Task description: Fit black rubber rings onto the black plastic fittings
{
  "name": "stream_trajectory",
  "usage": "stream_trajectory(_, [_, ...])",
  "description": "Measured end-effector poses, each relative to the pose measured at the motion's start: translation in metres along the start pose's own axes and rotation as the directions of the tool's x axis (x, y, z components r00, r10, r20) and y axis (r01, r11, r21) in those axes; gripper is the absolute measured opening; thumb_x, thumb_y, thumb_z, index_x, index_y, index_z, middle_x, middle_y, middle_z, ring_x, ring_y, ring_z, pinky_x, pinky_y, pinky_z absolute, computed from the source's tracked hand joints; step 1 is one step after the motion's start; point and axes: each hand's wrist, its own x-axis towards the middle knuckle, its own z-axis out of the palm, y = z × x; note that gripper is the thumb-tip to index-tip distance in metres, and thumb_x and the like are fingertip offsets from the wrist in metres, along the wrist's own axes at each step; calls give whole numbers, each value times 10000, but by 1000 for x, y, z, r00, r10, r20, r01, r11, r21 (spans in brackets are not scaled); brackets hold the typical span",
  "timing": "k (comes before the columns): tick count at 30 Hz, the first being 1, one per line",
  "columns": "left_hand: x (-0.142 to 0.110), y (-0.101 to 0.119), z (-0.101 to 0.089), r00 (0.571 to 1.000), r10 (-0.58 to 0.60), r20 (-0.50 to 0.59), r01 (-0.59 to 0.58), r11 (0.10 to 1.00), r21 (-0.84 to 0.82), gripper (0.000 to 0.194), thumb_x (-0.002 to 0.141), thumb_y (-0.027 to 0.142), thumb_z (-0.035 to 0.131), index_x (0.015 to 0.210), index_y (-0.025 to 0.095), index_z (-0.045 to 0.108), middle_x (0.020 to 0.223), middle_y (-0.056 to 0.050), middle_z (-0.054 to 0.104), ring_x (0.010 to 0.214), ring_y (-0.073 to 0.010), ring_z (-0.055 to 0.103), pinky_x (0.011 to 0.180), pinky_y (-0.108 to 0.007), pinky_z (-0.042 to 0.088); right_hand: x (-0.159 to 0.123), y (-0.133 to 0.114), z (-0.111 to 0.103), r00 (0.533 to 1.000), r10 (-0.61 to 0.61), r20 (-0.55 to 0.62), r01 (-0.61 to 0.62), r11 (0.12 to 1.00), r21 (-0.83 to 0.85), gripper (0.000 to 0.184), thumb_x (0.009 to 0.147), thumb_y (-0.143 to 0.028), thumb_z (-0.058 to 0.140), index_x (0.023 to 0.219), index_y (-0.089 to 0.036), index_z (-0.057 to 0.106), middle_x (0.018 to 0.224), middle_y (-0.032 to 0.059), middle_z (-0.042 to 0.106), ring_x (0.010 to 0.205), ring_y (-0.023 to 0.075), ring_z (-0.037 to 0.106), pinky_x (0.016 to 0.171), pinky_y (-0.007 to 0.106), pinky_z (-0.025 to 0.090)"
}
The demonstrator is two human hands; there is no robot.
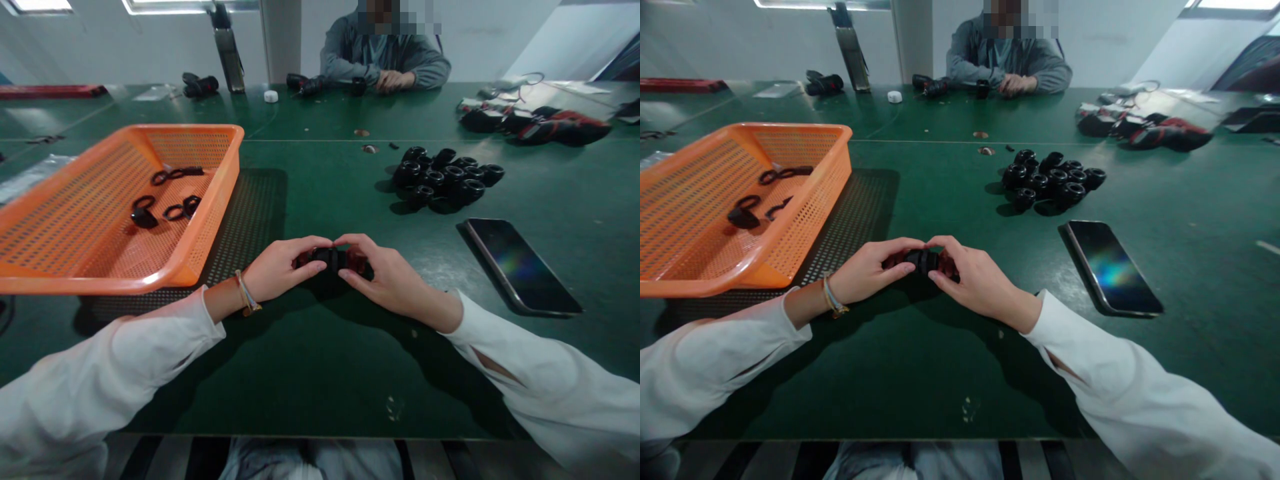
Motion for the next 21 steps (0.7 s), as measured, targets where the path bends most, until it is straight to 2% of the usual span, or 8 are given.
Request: stream_trajectory(21, [0, 1, 0, 1000, -10, 7, 10, 1000, -8, 347, 855, 288, 498, 1159, 135, 566, 1034, -43, 676, 762, -129, 596, 687, -224, 443, 0, 0, 0, 1000, 3, 15, -3, 1000, -7, 304, 839, -190, 486, 1135, -185, 418, 728, 8, 636, 613, 163, 617, 567, 277, 459])
